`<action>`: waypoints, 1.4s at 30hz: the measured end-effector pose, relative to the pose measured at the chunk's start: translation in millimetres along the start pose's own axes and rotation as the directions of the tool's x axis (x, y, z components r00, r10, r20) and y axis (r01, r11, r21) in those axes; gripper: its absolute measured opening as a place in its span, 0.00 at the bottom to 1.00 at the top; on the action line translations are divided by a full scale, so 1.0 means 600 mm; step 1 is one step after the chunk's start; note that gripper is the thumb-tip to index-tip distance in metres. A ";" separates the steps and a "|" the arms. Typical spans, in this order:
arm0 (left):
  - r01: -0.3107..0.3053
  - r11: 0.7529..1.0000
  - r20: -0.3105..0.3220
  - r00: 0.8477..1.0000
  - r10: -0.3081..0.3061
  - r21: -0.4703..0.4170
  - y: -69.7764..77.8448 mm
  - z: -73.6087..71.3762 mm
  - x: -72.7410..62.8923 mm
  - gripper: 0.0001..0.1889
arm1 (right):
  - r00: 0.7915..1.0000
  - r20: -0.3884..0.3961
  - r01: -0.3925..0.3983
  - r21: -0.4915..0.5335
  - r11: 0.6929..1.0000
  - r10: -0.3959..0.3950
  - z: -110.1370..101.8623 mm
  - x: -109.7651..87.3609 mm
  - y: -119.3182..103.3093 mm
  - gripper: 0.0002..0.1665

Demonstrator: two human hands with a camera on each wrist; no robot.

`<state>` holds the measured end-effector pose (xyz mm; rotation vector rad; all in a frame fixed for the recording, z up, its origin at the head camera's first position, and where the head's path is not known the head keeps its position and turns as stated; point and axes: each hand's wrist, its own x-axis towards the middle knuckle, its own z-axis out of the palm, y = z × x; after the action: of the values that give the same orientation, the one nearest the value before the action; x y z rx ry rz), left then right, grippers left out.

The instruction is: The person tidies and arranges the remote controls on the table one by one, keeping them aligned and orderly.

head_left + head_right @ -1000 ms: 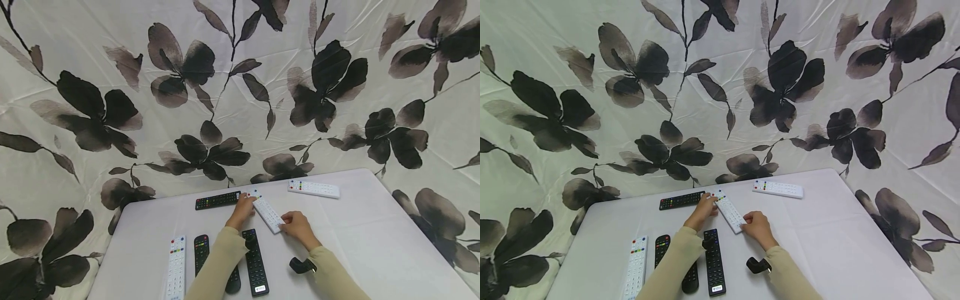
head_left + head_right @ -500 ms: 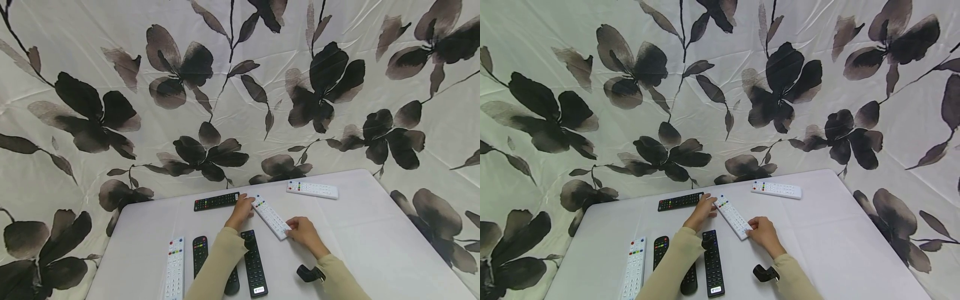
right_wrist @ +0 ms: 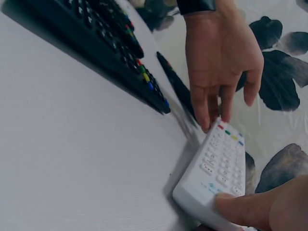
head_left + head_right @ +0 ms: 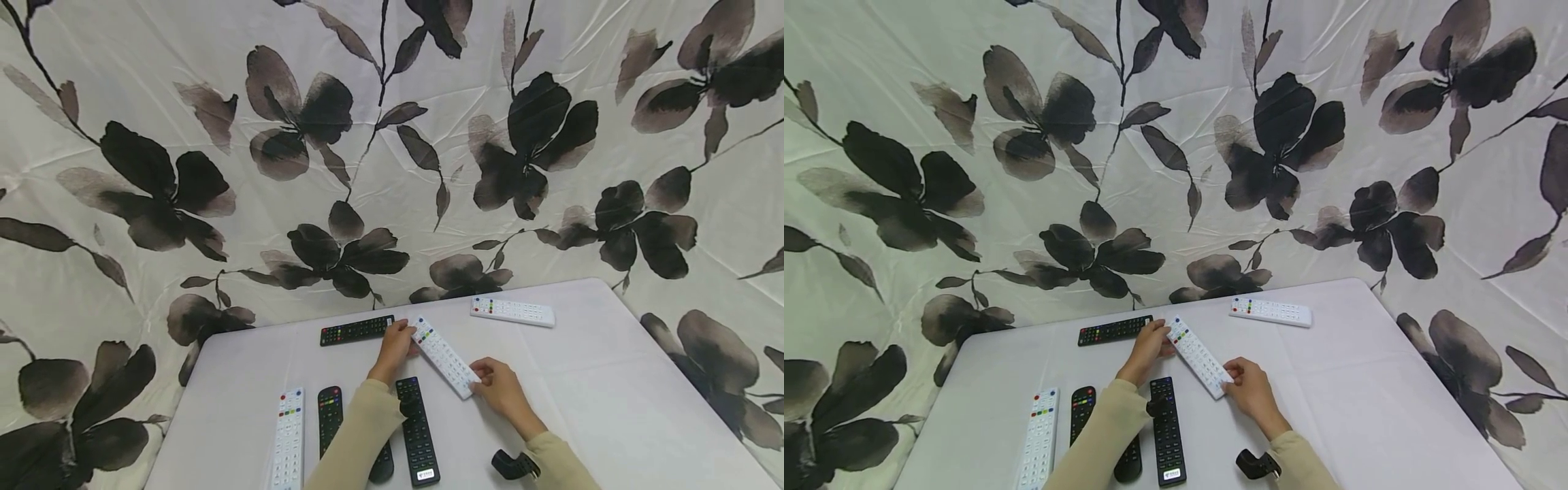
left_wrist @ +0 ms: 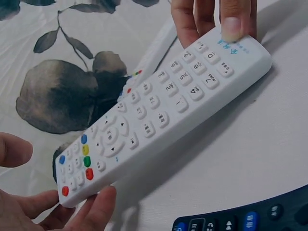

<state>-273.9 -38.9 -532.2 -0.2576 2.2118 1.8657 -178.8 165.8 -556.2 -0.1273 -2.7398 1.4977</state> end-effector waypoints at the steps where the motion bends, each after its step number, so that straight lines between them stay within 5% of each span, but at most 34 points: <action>1: -0.005 1.000 0.000 1.000 0.005 0.004 -0.001 -0.001 -0.002 0.29 | 1.000 -0.005 0.003 0.015 1.000 -0.003 0.000 -0.003 0.001 0.17; 15: -0.088 0.996 -0.035 0.996 0.087 -0.003 -0.005 -0.002 -0.059 0.23 | 0.998 0.037 -0.051 0.159 0.986 0.045 -0.027 -0.054 0.004 0.21; 24: -0.147 0.989 0.010 0.989 0.147 0.014 -0.003 0.002 -0.103 0.22 | 0.984 0.119 -0.151 0.194 0.969 0.130 -0.033 -0.104 0.001 0.26; 35: -0.206 0.976 0.133 0.972 0.195 0.070 -0.006 0.007 -0.127 0.23 | 0.957 0.291 -0.072 0.263 0.962 -0.008 -0.037 -0.143 0.021 0.34; 42: -0.206 0.973 0.196 0.963 0.183 0.107 -0.004 0.011 -0.138 0.23 | 0.924 0.381 -0.113 0.313 0.943 -0.016 -0.025 -0.159 0.025 0.40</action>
<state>-193.8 -34.4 -511.2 0.1570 2.2832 1.7513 -81.8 178.8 -558.3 0.1141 -2.7071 2.1771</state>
